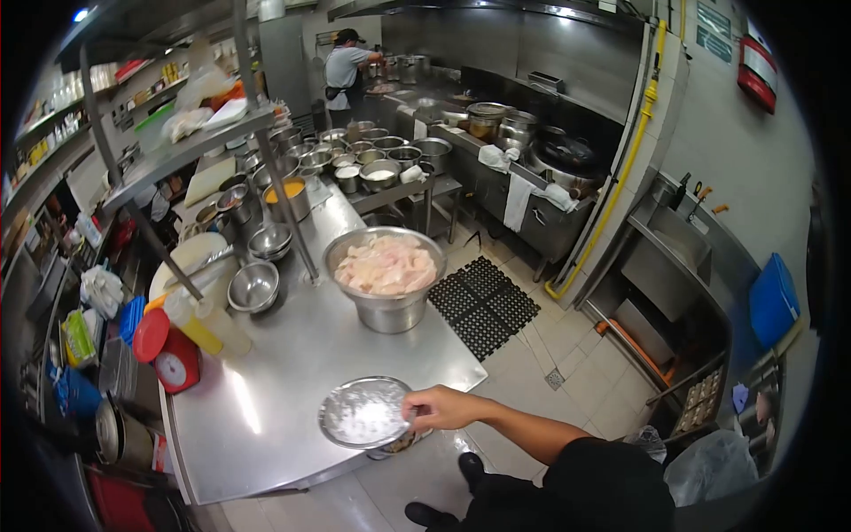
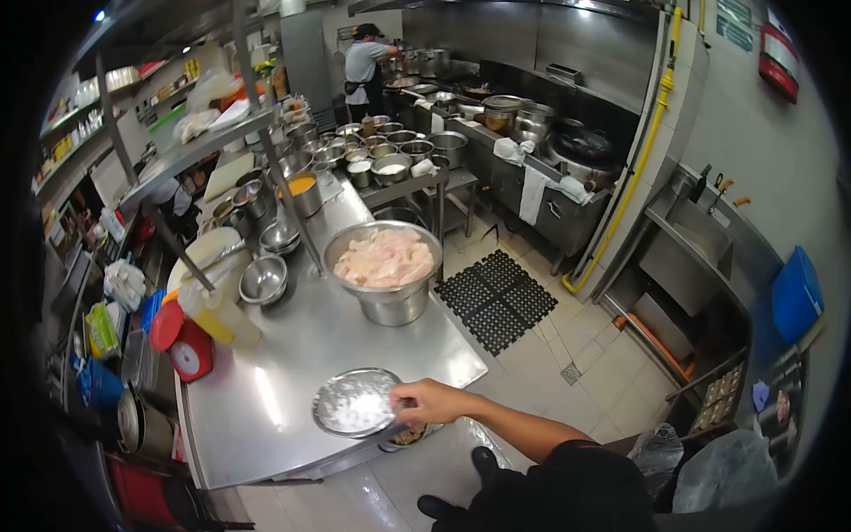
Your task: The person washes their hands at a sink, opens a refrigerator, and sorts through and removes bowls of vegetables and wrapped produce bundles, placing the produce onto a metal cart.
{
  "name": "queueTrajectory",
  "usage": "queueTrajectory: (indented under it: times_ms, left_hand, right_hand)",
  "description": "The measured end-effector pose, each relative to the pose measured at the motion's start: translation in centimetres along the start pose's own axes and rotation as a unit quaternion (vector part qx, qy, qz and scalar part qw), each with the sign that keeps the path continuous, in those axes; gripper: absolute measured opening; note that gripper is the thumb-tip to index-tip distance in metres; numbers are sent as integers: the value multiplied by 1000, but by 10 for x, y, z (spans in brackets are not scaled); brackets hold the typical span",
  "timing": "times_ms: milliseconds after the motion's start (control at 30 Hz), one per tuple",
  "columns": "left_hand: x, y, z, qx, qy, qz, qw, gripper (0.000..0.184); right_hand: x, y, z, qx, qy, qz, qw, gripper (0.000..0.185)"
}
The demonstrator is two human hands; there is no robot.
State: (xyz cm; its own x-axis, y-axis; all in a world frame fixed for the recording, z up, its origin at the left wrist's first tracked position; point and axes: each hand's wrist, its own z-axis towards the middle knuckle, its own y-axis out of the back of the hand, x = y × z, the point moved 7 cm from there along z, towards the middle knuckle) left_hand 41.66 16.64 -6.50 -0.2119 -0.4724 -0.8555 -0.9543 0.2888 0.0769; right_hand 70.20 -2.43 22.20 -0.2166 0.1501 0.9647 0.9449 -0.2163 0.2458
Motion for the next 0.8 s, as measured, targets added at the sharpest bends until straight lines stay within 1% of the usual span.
queueTrajectory:
  times_ms: [100,167,267,400,467,533,600,667,700,733,800]
  left_hand:
    - [-24,-76,-8,61,-34,29,997,81]
    - [-36,-132,-18,94,-58,52,993,80]
    - [-44,-228,-38,135,-89,88,983,79]
    - [-47,-378,-81,201,-119,152,960,77]
    - [-37,-452,-106,234,-127,190,945,77]
    - [-25,-512,-129,256,-126,221,932,76]
    - [-4,-565,-147,278,-119,259,917,75]
    - [10,-615,-165,288,-105,293,906,74]
    - [24,-638,-173,288,-97,312,900,74]
    - [35,-658,-178,290,-87,331,894,73]
    - [61,-694,-187,291,-60,371,880,72]
  right_hand:
    - [-4,58,-45,-9,8,-28,1000,17]
    - [-18,99,-78,2,-6,4,1000,16]
    - [-37,174,-146,-41,8,-1,999,16]
    - [-75,292,-261,-165,21,-24,986,12]
    - [-99,347,-326,-258,-12,-8,966,13]
    - [-117,401,-393,-355,-38,-62,932,17]
    - [-131,447,-457,-455,-48,-104,883,18]
    - [-162,486,-517,-540,-132,-131,821,18]
    - [-167,503,-546,-583,-127,-119,794,16]
    - [-177,519,-569,-589,-135,-117,788,16]
    - [-199,552,-630,-692,-110,-80,709,14]
